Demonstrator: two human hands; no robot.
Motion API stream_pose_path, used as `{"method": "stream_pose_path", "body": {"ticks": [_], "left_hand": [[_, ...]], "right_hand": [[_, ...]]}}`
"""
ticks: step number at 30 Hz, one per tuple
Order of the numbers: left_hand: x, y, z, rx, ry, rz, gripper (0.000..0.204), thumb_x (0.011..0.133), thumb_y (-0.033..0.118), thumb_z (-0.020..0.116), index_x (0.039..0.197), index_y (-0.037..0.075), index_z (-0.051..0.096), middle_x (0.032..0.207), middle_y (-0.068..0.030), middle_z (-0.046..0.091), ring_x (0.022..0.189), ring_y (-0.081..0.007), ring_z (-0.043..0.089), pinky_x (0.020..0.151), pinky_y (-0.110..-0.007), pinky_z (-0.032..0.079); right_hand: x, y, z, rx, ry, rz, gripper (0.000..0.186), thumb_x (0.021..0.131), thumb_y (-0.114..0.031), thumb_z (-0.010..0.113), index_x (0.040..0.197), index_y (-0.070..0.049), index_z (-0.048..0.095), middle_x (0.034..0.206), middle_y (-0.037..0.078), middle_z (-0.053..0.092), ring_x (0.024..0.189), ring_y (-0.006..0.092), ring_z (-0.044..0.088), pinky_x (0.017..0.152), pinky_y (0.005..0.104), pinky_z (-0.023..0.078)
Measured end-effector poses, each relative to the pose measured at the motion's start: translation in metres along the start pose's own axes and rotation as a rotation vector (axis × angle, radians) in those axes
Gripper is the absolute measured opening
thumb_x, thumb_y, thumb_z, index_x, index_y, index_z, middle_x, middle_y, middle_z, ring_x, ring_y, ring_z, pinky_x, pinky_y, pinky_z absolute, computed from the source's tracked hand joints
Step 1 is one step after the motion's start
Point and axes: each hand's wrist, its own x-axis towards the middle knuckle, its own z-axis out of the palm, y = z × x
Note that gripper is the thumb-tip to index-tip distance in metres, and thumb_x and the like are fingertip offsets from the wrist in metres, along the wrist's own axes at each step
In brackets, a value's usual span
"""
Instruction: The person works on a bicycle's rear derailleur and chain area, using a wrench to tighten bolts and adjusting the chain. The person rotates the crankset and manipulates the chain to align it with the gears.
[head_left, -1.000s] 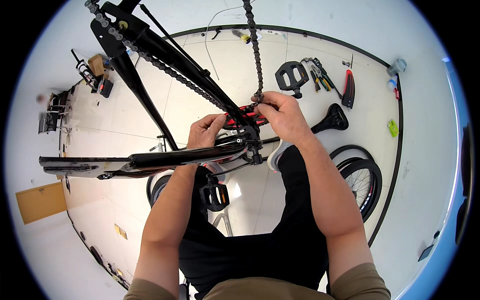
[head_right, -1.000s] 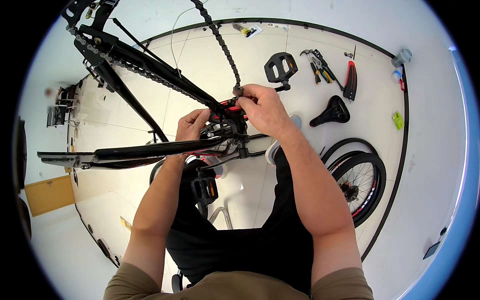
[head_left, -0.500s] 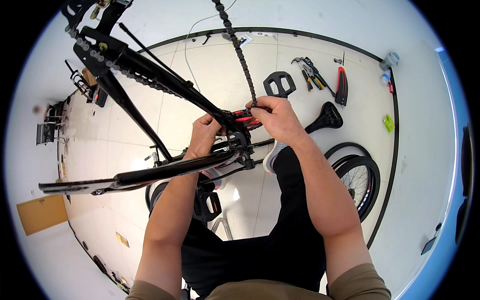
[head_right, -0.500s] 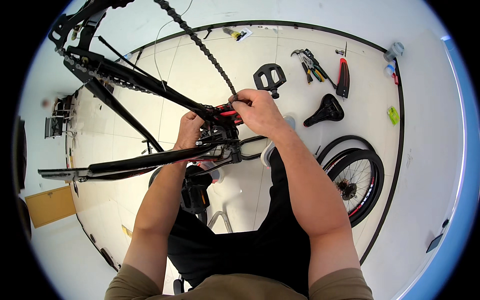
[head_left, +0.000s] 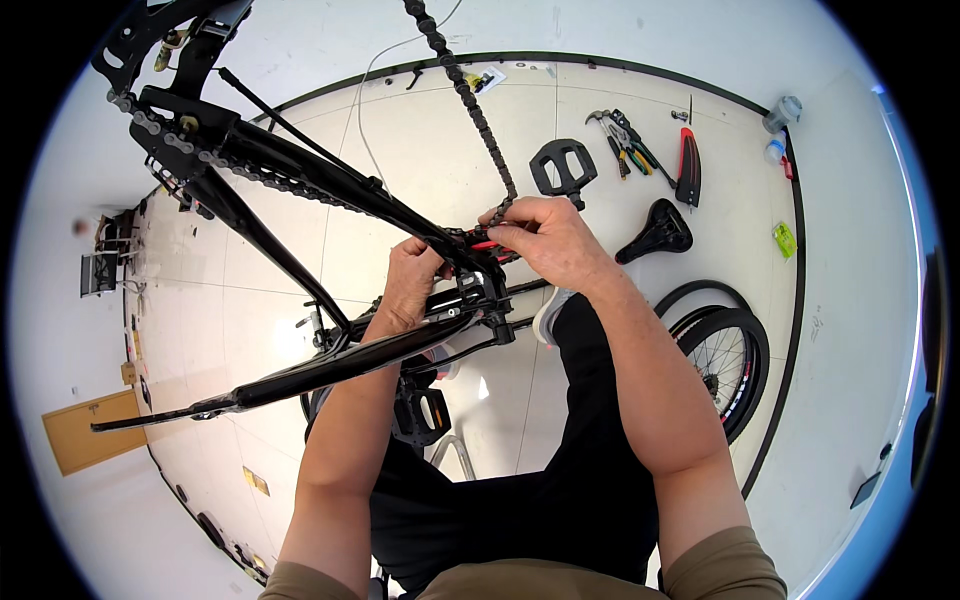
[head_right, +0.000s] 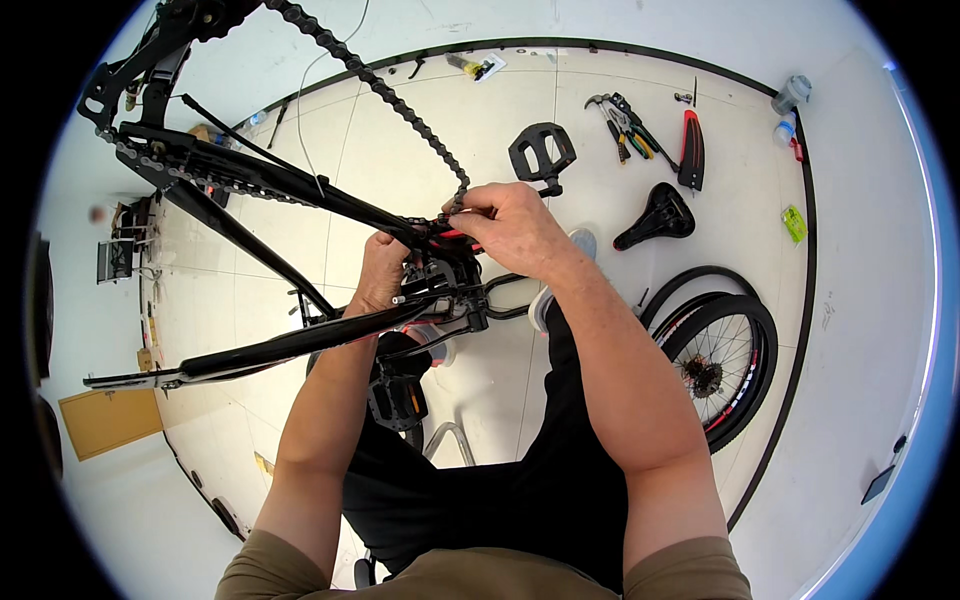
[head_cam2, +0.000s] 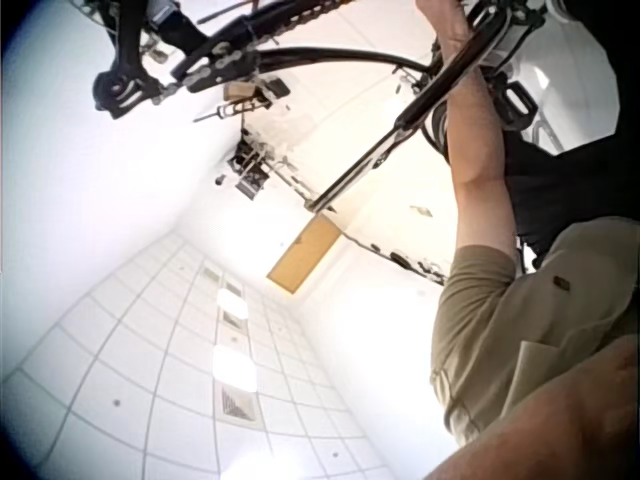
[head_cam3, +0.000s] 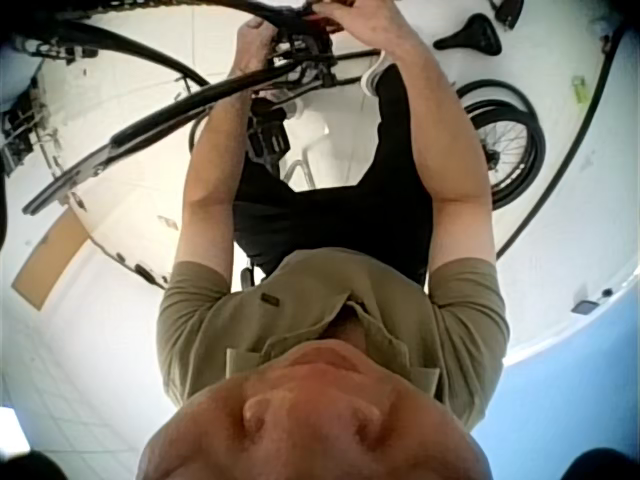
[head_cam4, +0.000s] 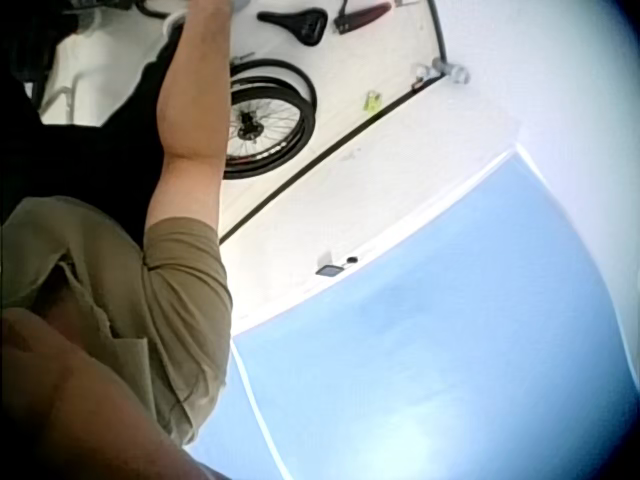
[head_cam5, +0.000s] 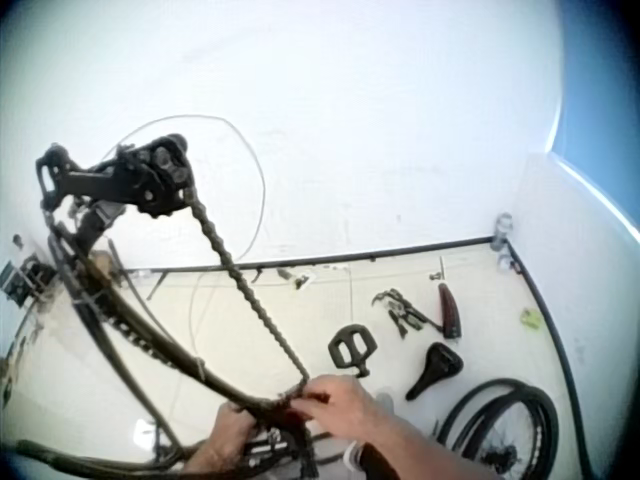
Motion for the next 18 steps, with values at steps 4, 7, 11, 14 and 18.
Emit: {"method": "stream_pose_path", "body": {"ticks": [4,7,11,14,18], "left_hand": [[0.000,-0.003,-0.001,0.000,0.006,0.002,0.015,0.086,0.016,0.069,0.086,0.002,0.072,0.071,-0.0014,0.064,0.062,-0.0088,0.053,0.058,-0.023,0.043],[0.002,-0.008,-0.004,-0.012,0.014,0.014,0.014,0.085,0.016,0.070,0.086,0.002,0.072,0.071,-0.0019,0.064,0.062,-0.0088,0.053,0.057,-0.023,0.043],[0.001,-0.006,-0.002,-0.008,0.025,0.002,0.014,0.085,0.015,0.070,0.085,0.002,0.072,0.071,-0.0023,0.065,0.062,-0.0093,0.054,0.058,-0.024,0.044],[0.001,-0.006,-0.002,0.001,0.024,0.006,0.014,0.084,0.015,0.070,0.084,0.001,0.071,0.071,-0.0022,0.064,0.062,-0.0095,0.054,0.058,-0.024,0.045],[0.000,-0.008,-0.003,0.030,0.018,0.019,0.015,0.084,0.016,0.070,0.083,0.001,0.071,0.070,-0.0022,0.064,0.062,-0.0095,0.055,0.058,-0.024,0.045]], "right_hand": [[0.002,0.005,0.004,-0.043,-0.006,-0.019,0.018,0.087,-0.010,0.069,0.099,0.002,0.073,0.085,0.013,0.071,0.071,0.0175,0.065,0.067,0.0299,0.051],[0.002,0.005,0.007,-0.161,-0.001,-0.053,0.017,0.087,-0.011,0.069,0.098,0.002,0.073,0.085,0.014,0.070,0.071,0.0187,0.065,0.068,0.0306,0.051],[0.001,-0.002,0.007,-0.177,-0.006,-0.023,0.019,0.087,-0.009,0.069,0.103,0.002,0.072,0.086,0.012,0.072,0.072,0.0161,0.064,0.069,0.0290,0.051],[0.002,-0.005,0.008,-0.058,-0.002,0.000,0.024,0.088,-0.004,0.070,0.111,0.001,0.071,0.088,0.008,0.073,0.075,0.0095,0.063,0.070,0.0253,0.053],[0.001,-0.015,0.009,-0.008,0.031,-0.043,0.024,0.088,-0.002,0.068,0.111,0.001,0.071,0.087,0.007,0.072,0.072,0.0079,0.061,0.068,0.0241,0.052]]}}
